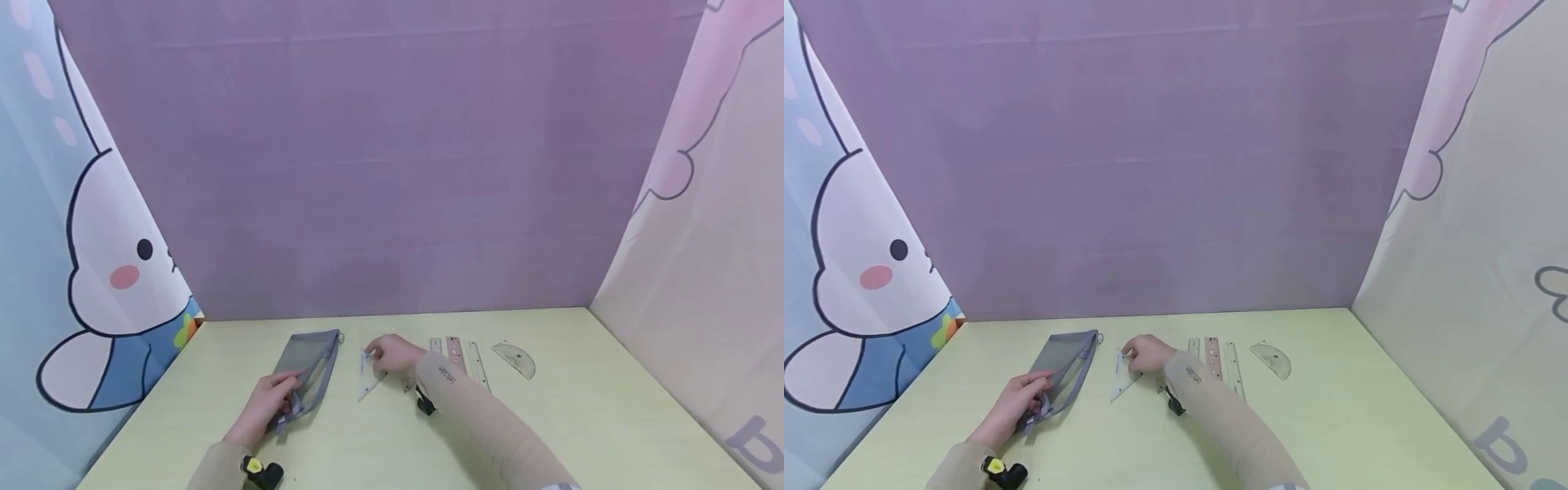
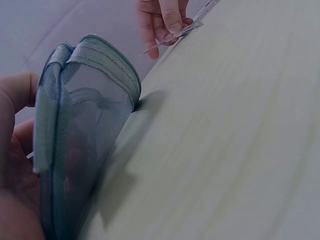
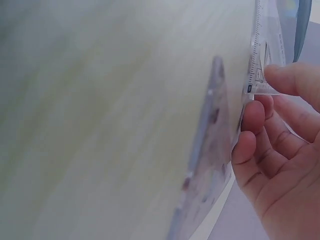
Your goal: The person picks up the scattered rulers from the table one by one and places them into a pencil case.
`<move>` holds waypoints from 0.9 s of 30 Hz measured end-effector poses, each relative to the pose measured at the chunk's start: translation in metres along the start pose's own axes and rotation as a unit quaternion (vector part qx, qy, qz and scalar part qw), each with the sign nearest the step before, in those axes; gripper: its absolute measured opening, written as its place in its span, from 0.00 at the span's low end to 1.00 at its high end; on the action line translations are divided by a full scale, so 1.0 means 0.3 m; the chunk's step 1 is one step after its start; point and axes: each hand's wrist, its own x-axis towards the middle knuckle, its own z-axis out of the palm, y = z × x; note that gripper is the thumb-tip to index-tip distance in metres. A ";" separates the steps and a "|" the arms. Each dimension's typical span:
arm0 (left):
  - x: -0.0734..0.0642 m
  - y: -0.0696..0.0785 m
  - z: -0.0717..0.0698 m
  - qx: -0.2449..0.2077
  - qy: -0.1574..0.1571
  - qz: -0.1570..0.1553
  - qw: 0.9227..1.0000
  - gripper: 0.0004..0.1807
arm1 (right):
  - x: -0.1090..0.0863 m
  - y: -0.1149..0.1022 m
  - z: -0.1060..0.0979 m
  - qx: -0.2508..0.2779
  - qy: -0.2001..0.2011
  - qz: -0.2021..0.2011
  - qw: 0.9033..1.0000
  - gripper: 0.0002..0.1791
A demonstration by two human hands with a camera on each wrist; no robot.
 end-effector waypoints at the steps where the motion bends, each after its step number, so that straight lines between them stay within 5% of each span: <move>1: 0.001 0.000 -0.001 -0.003 0.000 0.001 1.000 0.22 | 0.000 0.003 -0.003 0.002 0.001 -0.002 1.000 0.24; 16: -0.002 0.001 -0.007 0.002 -0.002 0.000 1.000 0.23 | -0.032 0.014 -0.035 0.022 0.011 -0.042 0.999 0.04; 27: 0.003 -0.003 -0.004 -0.001 -0.003 -0.001 1.000 0.23 | -0.063 0.020 -0.060 0.085 0.020 -0.036 0.996 0.05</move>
